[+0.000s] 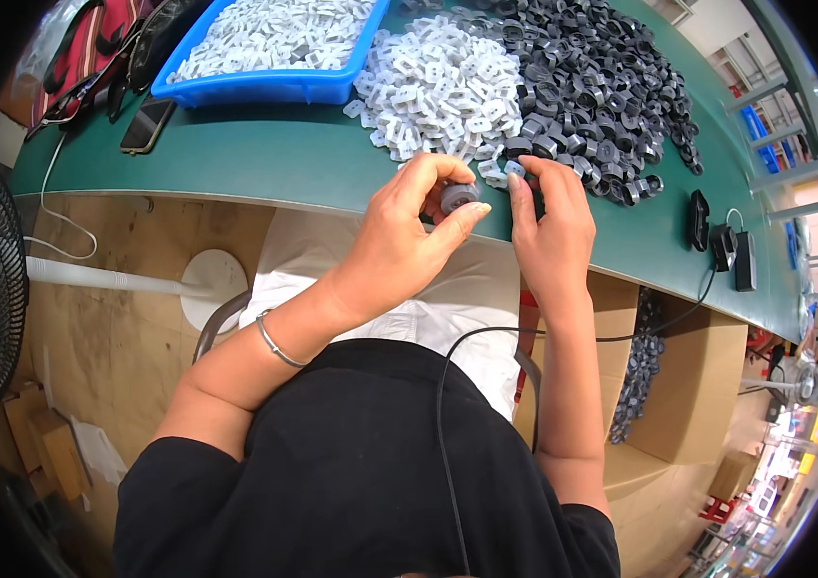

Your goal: The person assembles plastic components by inserting small white plastic pieces into grey casing parts by hand, occasionally gathering and sorting the parts from trays and piles on the workbench.

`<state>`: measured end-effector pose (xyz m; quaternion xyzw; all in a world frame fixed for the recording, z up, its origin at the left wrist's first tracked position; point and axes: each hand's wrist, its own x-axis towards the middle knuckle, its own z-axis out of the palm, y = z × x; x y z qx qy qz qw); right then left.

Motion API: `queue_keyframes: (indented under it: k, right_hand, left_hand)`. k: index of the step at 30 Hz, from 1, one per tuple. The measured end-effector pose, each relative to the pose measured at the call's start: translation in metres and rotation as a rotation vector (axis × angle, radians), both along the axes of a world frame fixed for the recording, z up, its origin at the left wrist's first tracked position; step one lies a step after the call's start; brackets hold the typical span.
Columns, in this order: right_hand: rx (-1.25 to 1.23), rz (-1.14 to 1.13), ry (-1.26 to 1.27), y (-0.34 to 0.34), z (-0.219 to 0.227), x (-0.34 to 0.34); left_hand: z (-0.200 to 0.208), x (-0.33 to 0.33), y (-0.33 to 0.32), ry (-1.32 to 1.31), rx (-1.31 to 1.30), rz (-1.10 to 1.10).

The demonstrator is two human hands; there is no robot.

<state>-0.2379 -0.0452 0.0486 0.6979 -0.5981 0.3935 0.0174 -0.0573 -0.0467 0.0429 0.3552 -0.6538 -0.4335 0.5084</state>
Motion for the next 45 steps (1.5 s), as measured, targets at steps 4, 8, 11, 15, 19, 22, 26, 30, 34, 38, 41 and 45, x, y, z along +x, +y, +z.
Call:
queue_keyframes:
  k: [4,8,11,15,19,22,26,30,34,38,41,45]
  right_hand:
    - [-0.072,0.016,0.144,-0.005,-0.004,0.0]
    - [-0.141,0.061,0.1,-0.006,-0.01,-0.001]
    - [-0.144,0.07,-0.006,0.0,-0.008,0.002]
    - [-0.217,0.18,0.102,0.011,-0.004,0.002]
    - [0.018,0.085,-0.122,0.01,-0.001,0.008]
    - [0.015,0.078,0.098,-0.003,0.0,0.003]
    - [0.103,0.093,0.019,-0.006,0.01,0.003]
    - [0.097,0.18,-0.052,-0.007,0.008,-0.005]
    - [-0.097,0.138,-0.109,0.003,0.01,-0.009]
    - [0.128,0.211,-0.532,0.055,0.01,0.001]
    - [0.512,0.265,-1.037,0.087,-0.006,0.014]
    - [0.665,0.204,-1.236,0.099,-0.041,0.016]
  left_hand:
    - [-0.006,0.007,0.001,-0.071,-0.069,0.021]
    - [-0.008,0.007,0.001,-0.158,-0.193,0.028]
    - [-0.009,0.005,0.002,-0.061,-0.135,0.045]
    - [-0.01,0.013,0.009,0.121,0.032,-0.043]
    - [0.001,0.023,0.03,0.291,0.439,-0.245]
    - [-0.007,0.024,0.038,0.45,0.632,-0.368]
    - [-0.013,0.03,0.04,0.5,0.948,-0.464]
    - [-0.029,0.027,0.041,0.592,1.069,-0.507]
    - [-0.051,0.027,0.04,0.716,1.223,-0.564]
    - [-0.055,0.032,0.039,0.63,1.215,-0.533]
    - [-0.059,0.03,0.044,0.564,1.202,-0.517]
    - [-0.071,0.025,0.052,0.551,1.171,-0.473]
